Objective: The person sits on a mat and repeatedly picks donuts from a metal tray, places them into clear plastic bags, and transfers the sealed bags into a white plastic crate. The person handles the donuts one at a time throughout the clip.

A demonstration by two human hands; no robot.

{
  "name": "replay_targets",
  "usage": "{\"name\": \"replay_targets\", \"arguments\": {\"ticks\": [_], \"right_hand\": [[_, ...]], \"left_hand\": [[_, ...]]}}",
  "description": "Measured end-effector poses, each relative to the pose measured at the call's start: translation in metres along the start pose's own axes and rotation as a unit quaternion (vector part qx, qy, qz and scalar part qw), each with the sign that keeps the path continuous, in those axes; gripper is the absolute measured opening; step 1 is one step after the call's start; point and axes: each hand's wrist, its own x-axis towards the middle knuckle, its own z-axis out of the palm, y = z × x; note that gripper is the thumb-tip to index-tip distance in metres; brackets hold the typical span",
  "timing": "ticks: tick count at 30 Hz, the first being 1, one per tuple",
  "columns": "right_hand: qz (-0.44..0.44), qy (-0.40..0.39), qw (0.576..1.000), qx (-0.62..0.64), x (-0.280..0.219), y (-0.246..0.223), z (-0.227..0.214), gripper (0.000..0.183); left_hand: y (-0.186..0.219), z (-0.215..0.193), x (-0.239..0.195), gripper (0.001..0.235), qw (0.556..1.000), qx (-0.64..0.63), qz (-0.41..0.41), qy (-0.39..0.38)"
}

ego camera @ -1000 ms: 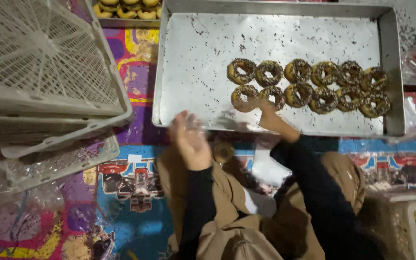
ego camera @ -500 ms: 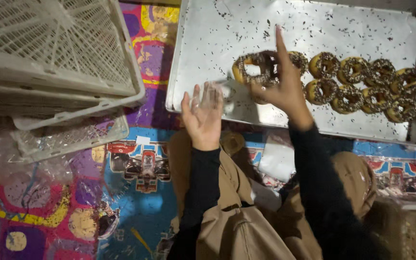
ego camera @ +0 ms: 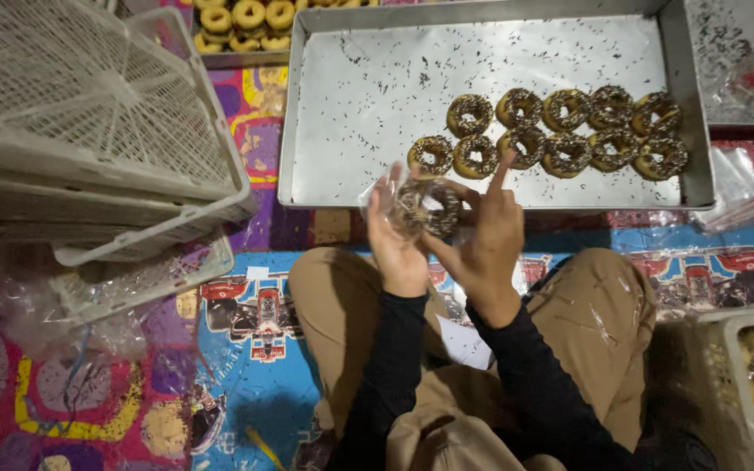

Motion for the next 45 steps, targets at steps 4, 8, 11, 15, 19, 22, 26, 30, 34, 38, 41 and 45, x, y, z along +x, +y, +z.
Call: {"name": "replay_targets", "arguments": {"ticks": [4,8,11,15,19,22,26,30,34,38,41,45], "right_hand": [[0.038,0.038,0.998,0.019,-0.009,0.004,-0.021,0.129],[0.001,0.040,0.999,0.016,-0.021,0.007,-0.034,0.130],[0.020,0.032,0.999,-0.007,-0.022,0.012,-0.033,0.134],[0.061,0.066,0.996,-0.004,-0.024,0.022,-0.023,0.136],[0.039,-0.062,0.952,0.297,-0.027,0.034,-0.017,0.132],[0.087,-0.115,0.934,0.326,-0.029,0.041,-0.020,0.122],[-0.004,-0.029,0.985,0.171,-0.030,0.049,-0.030,0.124],[0.019,-0.063,0.975,0.212,-0.036,0.043,-0.030,0.099],[0.096,0.027,0.912,0.399,-0.044,0.024,-0.018,0.081],[0.116,0.021,0.944,0.308,-0.039,0.018,-0.025,0.081],[0.087,-0.194,0.926,0.313,-0.026,0.029,-0.049,0.084],[-0.056,-0.348,0.880,0.318,-0.010,0.037,-0.082,0.083]], "left_hand": [[0.002,0.004,-0.003,0.044,0.997,0.069,0.032,0.013],[-0.009,0.007,-0.014,0.042,0.994,0.101,0.047,0.003],[-0.021,0.012,-0.027,0.043,0.994,0.091,0.050,-0.040],[-0.026,0.014,-0.040,0.050,0.989,0.127,0.049,-0.064],[-0.017,0.017,-0.039,0.064,0.988,0.039,-0.017,-0.150],[-0.014,0.017,-0.039,0.064,0.980,-0.009,-0.080,-0.182],[-0.025,0.013,-0.041,0.065,0.976,0.023,-0.109,-0.188],[-0.027,-0.009,-0.024,0.062,0.977,-0.001,-0.105,-0.187],[-0.036,-0.045,-0.023,0.036,0.948,-0.037,-0.139,-0.284],[-0.035,-0.065,-0.043,0.046,0.989,0.030,-0.128,-0.069],[-0.016,-0.057,-0.043,0.037,0.980,0.199,0.014,0.009],[0.014,-0.021,-0.023,0.043,0.798,0.534,0.070,-0.268]]}}
